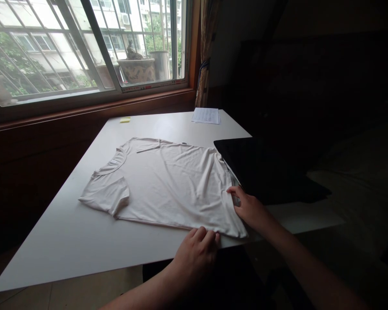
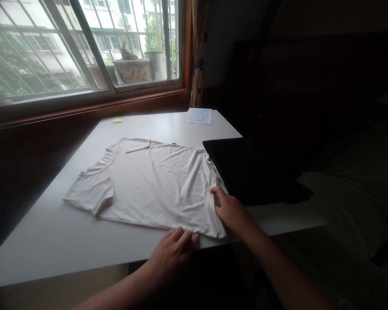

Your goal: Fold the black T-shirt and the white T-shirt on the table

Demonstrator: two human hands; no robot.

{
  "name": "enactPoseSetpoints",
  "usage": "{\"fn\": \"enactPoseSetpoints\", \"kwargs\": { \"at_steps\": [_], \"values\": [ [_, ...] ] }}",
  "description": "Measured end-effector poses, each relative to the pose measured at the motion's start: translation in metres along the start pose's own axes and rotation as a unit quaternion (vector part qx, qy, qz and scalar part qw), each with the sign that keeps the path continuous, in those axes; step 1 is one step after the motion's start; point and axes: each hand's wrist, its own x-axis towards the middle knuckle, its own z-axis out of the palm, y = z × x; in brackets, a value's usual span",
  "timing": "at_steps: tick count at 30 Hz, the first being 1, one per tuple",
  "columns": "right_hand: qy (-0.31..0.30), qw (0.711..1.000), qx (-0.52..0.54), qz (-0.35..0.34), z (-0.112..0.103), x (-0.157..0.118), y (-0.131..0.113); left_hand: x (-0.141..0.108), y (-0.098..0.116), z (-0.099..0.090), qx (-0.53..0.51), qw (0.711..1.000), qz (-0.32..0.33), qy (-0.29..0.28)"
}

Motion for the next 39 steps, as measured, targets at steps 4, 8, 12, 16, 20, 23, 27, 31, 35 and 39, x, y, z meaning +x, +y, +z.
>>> {"fn": "enactPoseSetpoints", "kwargs": {
  "at_steps": [4,8,12,16,20,23,27,31,35,39],
  "values": [
    [-0.046,0.981,-0.188,-0.001,-0.006,-0.001,-0.010,-0.003,0.000,0.001,-0.003,1.000,0.009,0.002],
    [-0.065,0.956,-0.287,0.016,-0.009,0.001,-0.018,-0.006,0.001,0.003,0.002,1.000,0.009,0.006],
    [-0.066,0.945,-0.321,0.004,-0.009,0.002,-0.019,-0.007,-0.001,0.004,0.001,1.000,0.011,0.001],
    [-0.076,0.938,-0.337,-0.001,-0.008,0.002,-0.018,-0.009,-0.003,0.004,0.010,0.999,0.012,0.035],
    [-0.088,0.937,-0.337,-0.002,-0.009,0.002,-0.018,-0.013,-0.006,0.007,0.033,0.996,0.015,0.079],
    [-0.090,0.938,-0.334,-0.005,-0.008,0.003,-0.018,-0.015,-0.006,0.009,0.027,0.996,0.025,0.077],
    [-0.080,0.939,-0.334,-0.002,-0.005,0.005,-0.018,-0.017,-0.006,0.012,0.002,0.997,0.028,0.070],
    [-0.074,0.943,-0.323,-0.001,-0.004,0.007,-0.020,-0.020,-0.007,0.011,-0.037,0.997,0.022,0.063],
    [-0.078,0.951,-0.298,-0.001,-0.009,0.005,-0.020,-0.021,-0.007,0.005,-0.065,0.996,0.025,0.054],
    [-0.089,0.963,-0.254,-0.032,-0.013,-0.001,-0.016,-0.017,-0.005,-0.004,-0.092,0.995,0.023,0.028]
  ]
}}
